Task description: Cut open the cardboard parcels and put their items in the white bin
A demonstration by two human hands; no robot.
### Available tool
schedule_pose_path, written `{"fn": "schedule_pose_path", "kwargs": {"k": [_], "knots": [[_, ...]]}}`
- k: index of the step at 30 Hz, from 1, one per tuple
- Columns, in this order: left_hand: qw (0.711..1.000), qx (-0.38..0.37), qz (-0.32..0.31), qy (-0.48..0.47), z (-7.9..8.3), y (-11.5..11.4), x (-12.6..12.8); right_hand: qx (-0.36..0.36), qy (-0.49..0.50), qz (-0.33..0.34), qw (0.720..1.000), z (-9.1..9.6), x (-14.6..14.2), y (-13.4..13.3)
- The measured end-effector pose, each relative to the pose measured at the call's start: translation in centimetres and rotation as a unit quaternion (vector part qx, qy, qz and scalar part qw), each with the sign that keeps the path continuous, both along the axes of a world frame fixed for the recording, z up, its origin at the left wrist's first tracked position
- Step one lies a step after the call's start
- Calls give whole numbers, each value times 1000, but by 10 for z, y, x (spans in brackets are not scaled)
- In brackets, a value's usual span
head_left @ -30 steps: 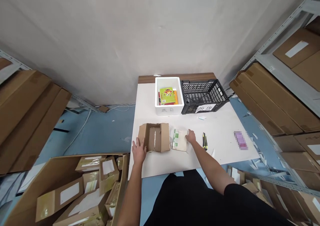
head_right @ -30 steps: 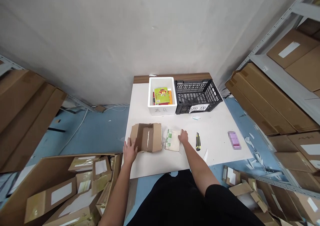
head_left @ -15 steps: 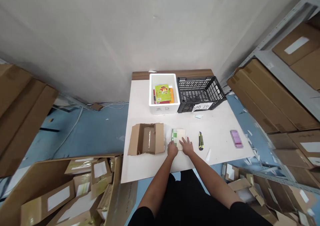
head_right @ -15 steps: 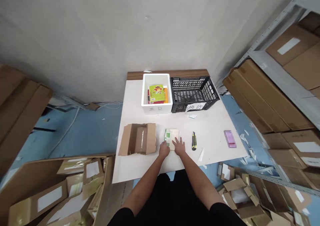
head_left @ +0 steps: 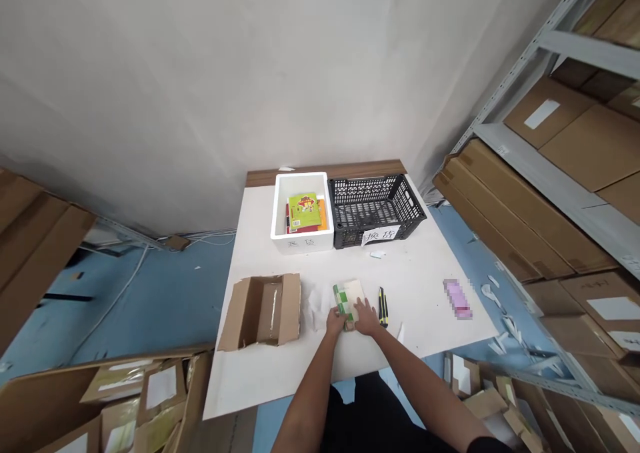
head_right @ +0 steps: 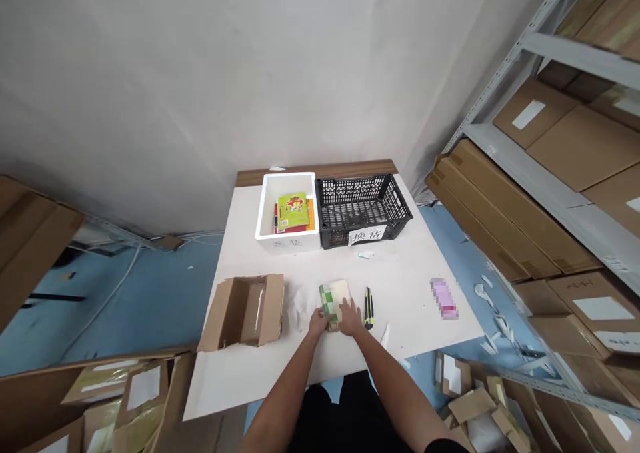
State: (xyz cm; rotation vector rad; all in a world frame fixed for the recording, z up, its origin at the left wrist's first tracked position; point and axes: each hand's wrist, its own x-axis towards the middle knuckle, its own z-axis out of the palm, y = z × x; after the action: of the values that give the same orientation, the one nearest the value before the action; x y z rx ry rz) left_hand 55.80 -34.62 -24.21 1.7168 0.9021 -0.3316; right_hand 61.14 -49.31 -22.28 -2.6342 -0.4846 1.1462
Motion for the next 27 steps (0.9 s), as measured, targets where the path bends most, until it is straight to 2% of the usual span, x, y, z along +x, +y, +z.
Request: {"fn": "schedule_pose_path", "kwargs": {"k": [4, 6, 9, 11, 14, 17, 19, 22, 25, 27], "knots": [[1000, 8, 14, 4, 17, -15, 6, 62, 42, -64, 995, 10, 16, -8], [1000, 3, 21, -8, 30, -19, 9, 114, 29, -120, 986, 22, 24, -13], [999, -17, 31, -39, 55, -17, 12, 217, 33, -197, 956, 50, 40, -24], [995, -49, 40, -78, 78, -9, 12, 277, 77, -230, 929, 72, 55, -34], [972, -136, 44, -186, 126, 6, 9, 379, 142, -258, 877, 111, 81, -50], [956, -163, 24, -243, 175, 14, 7, 489, 186, -233, 820, 153, 102, -63], [949, -174, 19, -261, 199, 12, 9, 528, 216, -205, 795, 177, 107, -70], [941, -174, 28, -287, 213, 5, 15, 551, 253, -182, 774, 200, 103, -78], [944, -159, 20, -290, 212, 6, 21, 567, 269, -176, 758, 208, 97, -82], [955, -99, 19, -280, 213, 9, 26, 577, 254, -182, 755, 211, 97, -81]]}}
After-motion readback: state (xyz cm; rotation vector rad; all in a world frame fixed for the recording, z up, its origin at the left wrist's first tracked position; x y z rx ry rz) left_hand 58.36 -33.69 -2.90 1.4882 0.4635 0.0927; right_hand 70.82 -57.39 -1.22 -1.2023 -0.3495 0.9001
